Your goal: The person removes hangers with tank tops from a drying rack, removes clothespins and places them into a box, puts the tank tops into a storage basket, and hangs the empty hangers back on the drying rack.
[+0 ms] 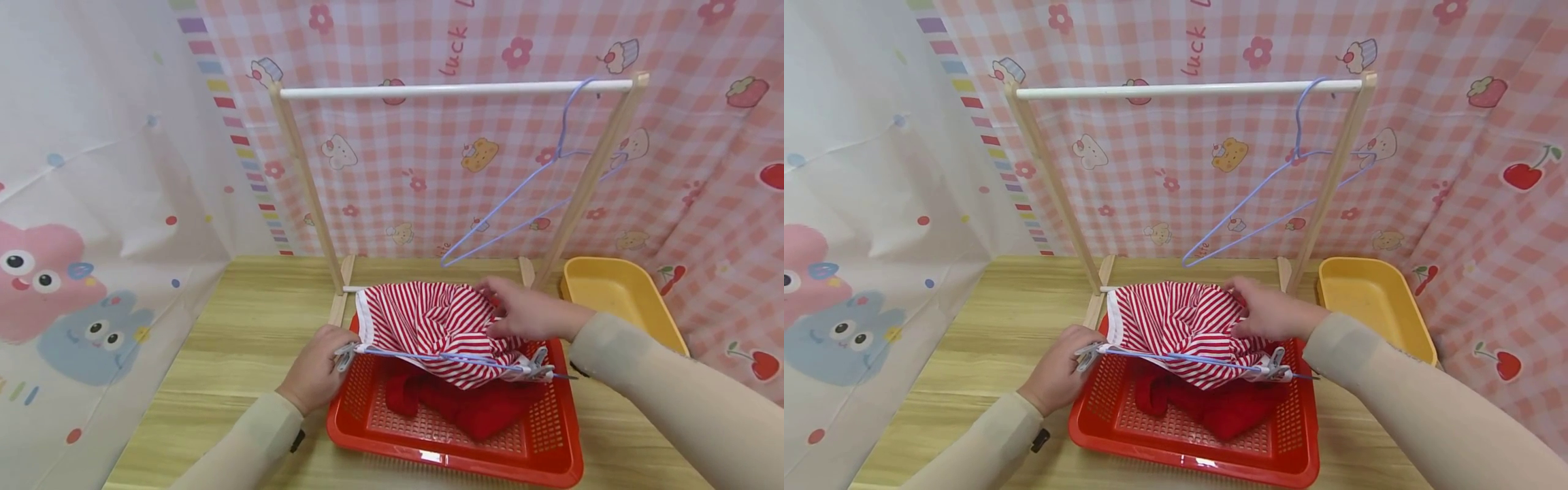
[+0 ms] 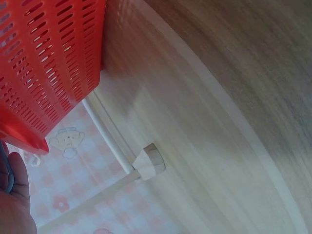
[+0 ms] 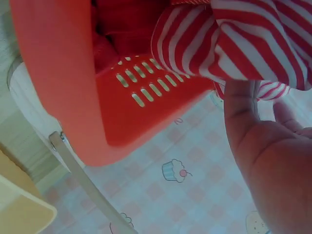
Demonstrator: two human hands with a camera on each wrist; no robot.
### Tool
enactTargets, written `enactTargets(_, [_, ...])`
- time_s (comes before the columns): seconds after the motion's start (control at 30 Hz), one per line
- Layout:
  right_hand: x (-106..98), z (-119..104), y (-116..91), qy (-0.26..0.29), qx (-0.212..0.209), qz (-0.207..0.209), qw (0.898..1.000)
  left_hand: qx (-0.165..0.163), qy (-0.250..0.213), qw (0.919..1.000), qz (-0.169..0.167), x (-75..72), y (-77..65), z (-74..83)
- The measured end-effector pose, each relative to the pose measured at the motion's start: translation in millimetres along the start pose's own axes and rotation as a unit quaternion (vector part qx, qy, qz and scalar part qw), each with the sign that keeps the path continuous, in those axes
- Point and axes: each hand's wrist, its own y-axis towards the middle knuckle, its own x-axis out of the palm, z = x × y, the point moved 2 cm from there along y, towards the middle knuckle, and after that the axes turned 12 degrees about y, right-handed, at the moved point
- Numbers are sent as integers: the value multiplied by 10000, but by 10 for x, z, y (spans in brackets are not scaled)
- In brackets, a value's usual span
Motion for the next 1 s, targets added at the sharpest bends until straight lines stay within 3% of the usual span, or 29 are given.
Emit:
enactTargets(0.3, [103, -6, 32, -899, 186, -829, 9923, -24, -32, 10000, -45, -25, -16, -6])
enactTargets(0.7, [243, 27, 26, -528, 482, -1649, 9837, 298, -4, 9994, 172, -50, -37, 9])
enactTargets(0.87, [257, 25, 16, -497, 395, -1649, 9843, 208, -49, 9997, 100, -48, -52, 15])
enactTargets(1.0, [218, 42, -4, -554, 414, -1314, 9889, 74, -18, 10000, 14, -42, -57, 8])
